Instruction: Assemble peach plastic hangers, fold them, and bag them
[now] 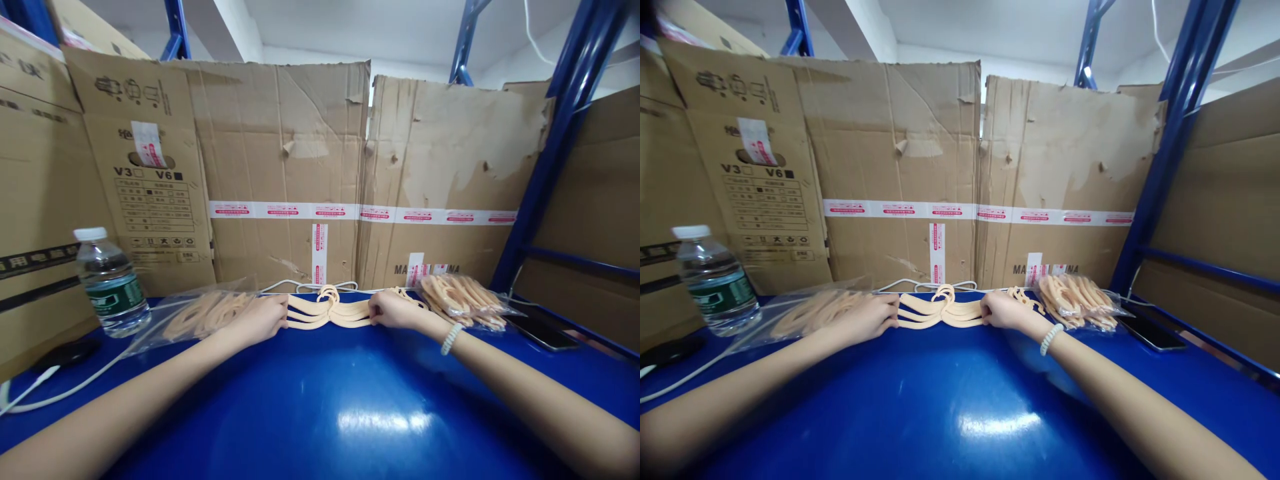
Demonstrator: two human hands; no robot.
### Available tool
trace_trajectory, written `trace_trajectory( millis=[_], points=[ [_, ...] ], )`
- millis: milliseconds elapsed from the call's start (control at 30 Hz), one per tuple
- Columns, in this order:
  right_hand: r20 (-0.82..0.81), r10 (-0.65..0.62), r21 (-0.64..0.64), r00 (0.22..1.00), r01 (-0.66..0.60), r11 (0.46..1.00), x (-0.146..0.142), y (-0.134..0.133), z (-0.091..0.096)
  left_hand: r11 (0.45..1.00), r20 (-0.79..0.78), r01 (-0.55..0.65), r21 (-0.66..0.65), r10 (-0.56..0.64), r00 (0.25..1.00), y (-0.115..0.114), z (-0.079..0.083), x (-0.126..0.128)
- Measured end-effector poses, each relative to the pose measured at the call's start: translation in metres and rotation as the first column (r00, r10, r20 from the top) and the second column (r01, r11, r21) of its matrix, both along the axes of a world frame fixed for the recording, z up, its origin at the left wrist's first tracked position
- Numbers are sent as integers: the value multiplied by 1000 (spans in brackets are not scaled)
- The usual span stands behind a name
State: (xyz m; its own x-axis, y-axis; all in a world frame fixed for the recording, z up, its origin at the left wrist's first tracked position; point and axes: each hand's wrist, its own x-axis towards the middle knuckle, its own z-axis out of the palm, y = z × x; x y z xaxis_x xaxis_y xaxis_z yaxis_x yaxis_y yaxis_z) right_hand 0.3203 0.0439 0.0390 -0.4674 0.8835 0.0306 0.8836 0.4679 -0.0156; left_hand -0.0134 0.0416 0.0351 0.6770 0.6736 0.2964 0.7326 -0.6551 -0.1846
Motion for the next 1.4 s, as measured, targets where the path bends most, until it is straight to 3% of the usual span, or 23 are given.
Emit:
trace_trajectory(
  millis=[267,433,633,833,1100,1400],
  points=[
    [-90,48,201,995,-30,979,0,-29,-1,996,19,-79,29,78,997,-28,0,5],
    [-141,56,269,988,-16,963,-11,-44,-13,994,96,-105,-12,106,990,-43,-7,25],
    [-117,29,151,993,-12,988,-32,-24,-27,972,102,-159,-171,178,979,-19,-17,51],
    [-96,-18,34,995,21,999,-40,-17,-31,930,41,-182,-318,205,978,-8,-21,48],
    [-104,-27,-6,994,26,1000,-50,-27,-31,916,8,-222,-335,238,971,-22,-22,40],
    [-90,-23,-4,996,23,1000,-50,-18,-30,954,51,-107,-280,126,991,-1,-21,34]
  ],
)
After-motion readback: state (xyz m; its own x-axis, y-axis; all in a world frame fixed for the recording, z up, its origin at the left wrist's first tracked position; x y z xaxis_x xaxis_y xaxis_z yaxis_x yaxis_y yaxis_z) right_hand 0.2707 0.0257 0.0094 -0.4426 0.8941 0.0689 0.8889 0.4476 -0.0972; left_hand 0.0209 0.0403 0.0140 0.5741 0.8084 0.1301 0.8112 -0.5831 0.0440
